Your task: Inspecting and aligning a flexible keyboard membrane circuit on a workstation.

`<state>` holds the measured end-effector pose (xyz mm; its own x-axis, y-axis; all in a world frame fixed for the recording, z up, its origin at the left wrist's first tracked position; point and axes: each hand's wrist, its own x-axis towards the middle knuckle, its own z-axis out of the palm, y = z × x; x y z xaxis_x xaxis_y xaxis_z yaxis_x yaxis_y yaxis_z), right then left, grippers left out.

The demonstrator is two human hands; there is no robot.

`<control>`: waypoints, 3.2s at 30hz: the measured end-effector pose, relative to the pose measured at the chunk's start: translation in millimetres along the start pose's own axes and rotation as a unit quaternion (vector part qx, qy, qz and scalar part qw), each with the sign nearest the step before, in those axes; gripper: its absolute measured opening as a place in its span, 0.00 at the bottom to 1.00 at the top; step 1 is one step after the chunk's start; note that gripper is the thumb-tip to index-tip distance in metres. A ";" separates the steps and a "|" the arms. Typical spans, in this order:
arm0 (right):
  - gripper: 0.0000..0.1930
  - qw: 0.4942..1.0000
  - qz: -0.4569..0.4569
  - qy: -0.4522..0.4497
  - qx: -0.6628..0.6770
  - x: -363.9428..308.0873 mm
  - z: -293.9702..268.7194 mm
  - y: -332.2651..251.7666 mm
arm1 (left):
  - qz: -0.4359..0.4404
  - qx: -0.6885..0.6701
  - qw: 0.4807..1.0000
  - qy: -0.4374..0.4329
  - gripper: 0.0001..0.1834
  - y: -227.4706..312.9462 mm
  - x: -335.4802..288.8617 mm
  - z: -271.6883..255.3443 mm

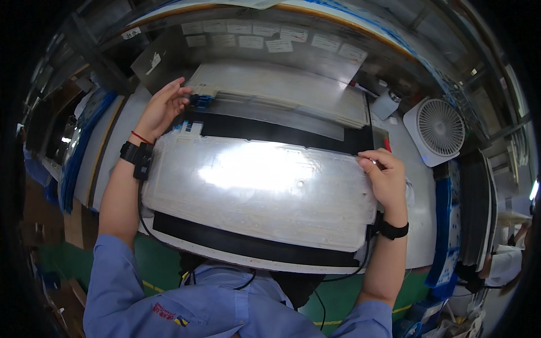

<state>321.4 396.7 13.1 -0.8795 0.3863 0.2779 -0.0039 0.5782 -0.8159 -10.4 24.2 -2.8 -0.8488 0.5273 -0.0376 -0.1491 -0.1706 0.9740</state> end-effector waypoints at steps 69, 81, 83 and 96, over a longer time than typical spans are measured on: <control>0.23 0.962 0.052 0.178 0.201 8.0 -3.1 4.7 | -0.021 0.129 0.989 -0.073 0.15 6.2 -8.5 8.8; 0.18 0.981 0.125 0.089 0.122 7.8 -3.9 9.6 | 0.025 0.003 1.000 0.013 0.24 0.3 -3.0 9.7; 0.15 0.987 0.128 0.032 0.089 5.3 -0.7 3.5 | 0.026 0.000 1.000 0.005 0.25 1.7 -3.0 7.4; 0.09 0.996 0.045 -0.004 0.072 -1.7 -0.7 2.3 | 0.013 0.014 1.000 0.015 0.17 -0.9 -2.4 -1.6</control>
<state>323.2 397.9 11.1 -0.8828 0.4268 0.1962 0.0082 0.4317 -0.9020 -9.0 21.8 -4.0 -0.8676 0.4969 -0.0178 -0.1124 -0.1611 0.9805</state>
